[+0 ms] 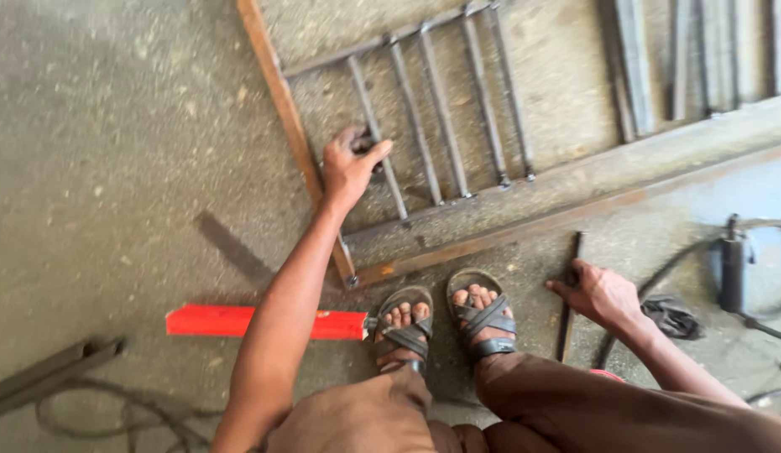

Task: The person constructs a metal frame on the floor by aligning small square rods between larger rectangular beams, using a measuring tape and square tool for precision before welding the joints together with a welding torch.

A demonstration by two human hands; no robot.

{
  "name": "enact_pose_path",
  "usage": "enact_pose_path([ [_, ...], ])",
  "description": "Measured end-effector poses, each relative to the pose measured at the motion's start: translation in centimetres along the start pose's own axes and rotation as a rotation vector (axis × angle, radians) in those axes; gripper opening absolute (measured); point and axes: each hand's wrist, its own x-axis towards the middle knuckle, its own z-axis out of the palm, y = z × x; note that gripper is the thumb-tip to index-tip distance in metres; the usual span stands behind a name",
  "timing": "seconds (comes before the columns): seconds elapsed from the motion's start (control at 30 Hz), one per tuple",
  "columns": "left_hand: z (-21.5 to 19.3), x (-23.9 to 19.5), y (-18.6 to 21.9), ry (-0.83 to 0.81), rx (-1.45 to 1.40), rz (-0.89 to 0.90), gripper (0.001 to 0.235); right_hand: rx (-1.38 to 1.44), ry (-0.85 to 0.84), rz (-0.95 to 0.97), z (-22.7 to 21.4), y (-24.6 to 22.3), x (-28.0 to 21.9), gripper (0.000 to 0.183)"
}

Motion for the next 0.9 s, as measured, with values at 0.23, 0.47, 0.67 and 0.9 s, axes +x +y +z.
enact_pose_path([
  [0.23, -1.6, -3.7, 2.9, 0.037, 0.195, -0.137, 0.024, -0.057, 0.041, 0.066, 1.4, 1.7, -0.9, 0.067],
  [0.47, -9.8, -5.9, 3.2, 0.411, 0.414, 0.018, 0.021, 0.154, -0.125, 0.029, 3.8, 4.6, 1.5, 0.051],
  [0.67, -17.2, -7.9, 0.3, 0.522, 0.960, -0.127, 0.022, 0.113, -0.309, -0.217, 1.5, 4.0, 2.4, 0.043],
  [0.9, -6.8, -9.5, 2.8, 0.365, 0.721, 0.253, 0.022, 0.077, -0.312, -0.509, -10.4, -5.8, 4.1, 0.048],
])
